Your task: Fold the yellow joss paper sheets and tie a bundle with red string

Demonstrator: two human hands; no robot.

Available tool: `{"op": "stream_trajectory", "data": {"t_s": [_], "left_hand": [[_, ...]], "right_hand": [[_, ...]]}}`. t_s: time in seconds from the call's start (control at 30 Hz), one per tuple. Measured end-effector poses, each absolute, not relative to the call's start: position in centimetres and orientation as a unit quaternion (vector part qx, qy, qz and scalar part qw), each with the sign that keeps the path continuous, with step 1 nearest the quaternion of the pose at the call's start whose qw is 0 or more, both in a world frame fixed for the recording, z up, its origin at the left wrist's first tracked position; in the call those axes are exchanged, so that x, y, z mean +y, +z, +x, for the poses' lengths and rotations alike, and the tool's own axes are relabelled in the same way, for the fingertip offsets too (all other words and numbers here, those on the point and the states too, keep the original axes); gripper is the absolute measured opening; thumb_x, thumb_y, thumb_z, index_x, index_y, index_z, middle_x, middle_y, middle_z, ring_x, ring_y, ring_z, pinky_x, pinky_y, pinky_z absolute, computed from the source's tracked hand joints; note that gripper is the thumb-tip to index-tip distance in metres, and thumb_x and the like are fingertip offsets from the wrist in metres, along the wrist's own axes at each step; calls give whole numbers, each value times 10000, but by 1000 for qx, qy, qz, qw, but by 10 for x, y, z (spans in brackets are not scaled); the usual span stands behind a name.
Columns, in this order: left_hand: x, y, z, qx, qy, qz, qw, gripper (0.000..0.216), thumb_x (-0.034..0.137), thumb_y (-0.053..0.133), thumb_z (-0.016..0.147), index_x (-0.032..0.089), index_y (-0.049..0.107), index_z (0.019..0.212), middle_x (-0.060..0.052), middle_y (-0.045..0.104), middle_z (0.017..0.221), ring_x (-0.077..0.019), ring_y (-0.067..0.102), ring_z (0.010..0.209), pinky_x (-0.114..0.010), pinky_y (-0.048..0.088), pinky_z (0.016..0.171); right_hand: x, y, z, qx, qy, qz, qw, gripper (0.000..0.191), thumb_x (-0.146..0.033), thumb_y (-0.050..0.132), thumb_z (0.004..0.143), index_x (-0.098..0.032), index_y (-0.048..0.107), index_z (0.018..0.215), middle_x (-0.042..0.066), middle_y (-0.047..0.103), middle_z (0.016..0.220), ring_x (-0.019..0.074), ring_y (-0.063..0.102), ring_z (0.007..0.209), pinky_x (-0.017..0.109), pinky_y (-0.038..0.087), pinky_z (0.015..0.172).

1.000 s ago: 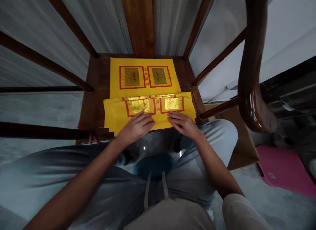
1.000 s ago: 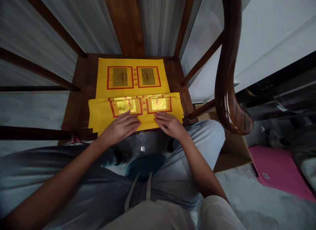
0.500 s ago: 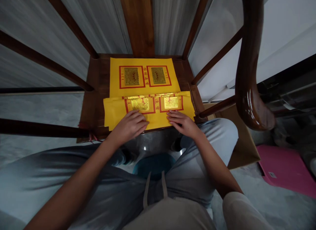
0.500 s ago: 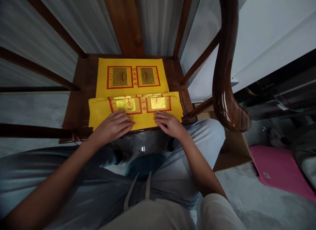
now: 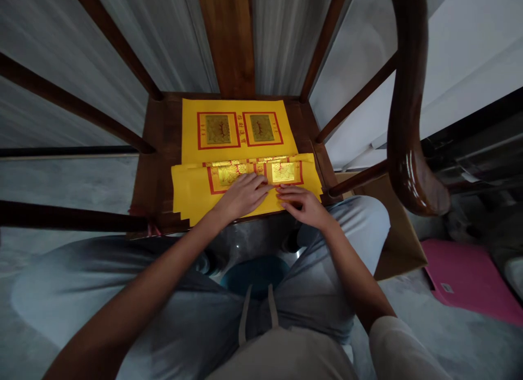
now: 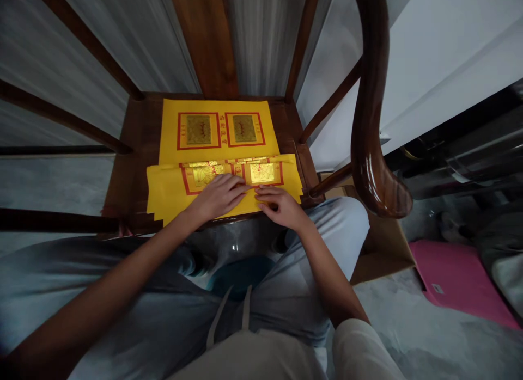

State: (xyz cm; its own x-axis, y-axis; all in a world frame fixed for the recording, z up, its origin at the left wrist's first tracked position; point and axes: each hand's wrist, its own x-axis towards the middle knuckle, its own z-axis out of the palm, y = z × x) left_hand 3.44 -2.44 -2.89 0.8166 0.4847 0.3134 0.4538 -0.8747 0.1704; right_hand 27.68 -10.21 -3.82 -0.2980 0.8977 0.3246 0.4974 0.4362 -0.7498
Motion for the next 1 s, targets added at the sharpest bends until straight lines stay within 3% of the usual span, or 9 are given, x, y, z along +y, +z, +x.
{"op": "stream_trajectory", "data": {"t_s": [0.2,0.43,0.57,0.7,0.83,1.0], "left_hand": [[-22,-34,31,220,219,947,80,306,233,488,1064,205,793,1050,-123,739,1155,-274,650,1125,-445,543,972],[-19,-34,31,222,216,944,119,307,248,480,1076,216,785,1069,-85,765,1114,-238,689,1104,-410,560,978],[-20,-34,29,266,219,930,126,311,338,505,1071,203,745,1215,-115,735,1255,-274,660,1246,-460,533,1094],[-22,-35,29,353,222,905,88,606,490,570,1016,134,558,1506,-189,547,1579,-378,424,1537,-582,362,1268],[-26,-34,28,382,187,901,85,727,543,495,1038,64,461,1585,-203,460,1661,-382,340,1594,-584,262,1319],[-34,-28,18,424,149,888,94,752,571,390,1065,88,398,1642,-149,389,1711,-318,304,1621,-517,209,1345]], "right_hand": [[-88,-26,247,-710,238,-536,390,280,-388,579,1032,-259,827,1009,77,830,1012,258,774,973,441,634,952],[-34,-44,237,-487,512,-490,510,463,-646,628,935,-239,750,1120,60,809,1027,233,782,1004,411,666,937],[-17,-50,257,-417,606,-444,512,412,-598,615,933,-234,696,1108,100,811,1193,270,752,1212,484,596,1106],[-18,-48,276,-400,634,-429,505,427,-594,530,965,-218,694,1084,136,753,1362,289,666,1368,546,531,1180],[-21,-46,290,-347,646,-434,523,340,-497,545,966,-211,693,1074,135,747,1375,278,663,1371,539,514,1200],[-27,-36,302,-176,670,-446,567,253,-271,462,981,-208,693,1065,82,814,1220,210,741,1227,437,582,1127]]}}
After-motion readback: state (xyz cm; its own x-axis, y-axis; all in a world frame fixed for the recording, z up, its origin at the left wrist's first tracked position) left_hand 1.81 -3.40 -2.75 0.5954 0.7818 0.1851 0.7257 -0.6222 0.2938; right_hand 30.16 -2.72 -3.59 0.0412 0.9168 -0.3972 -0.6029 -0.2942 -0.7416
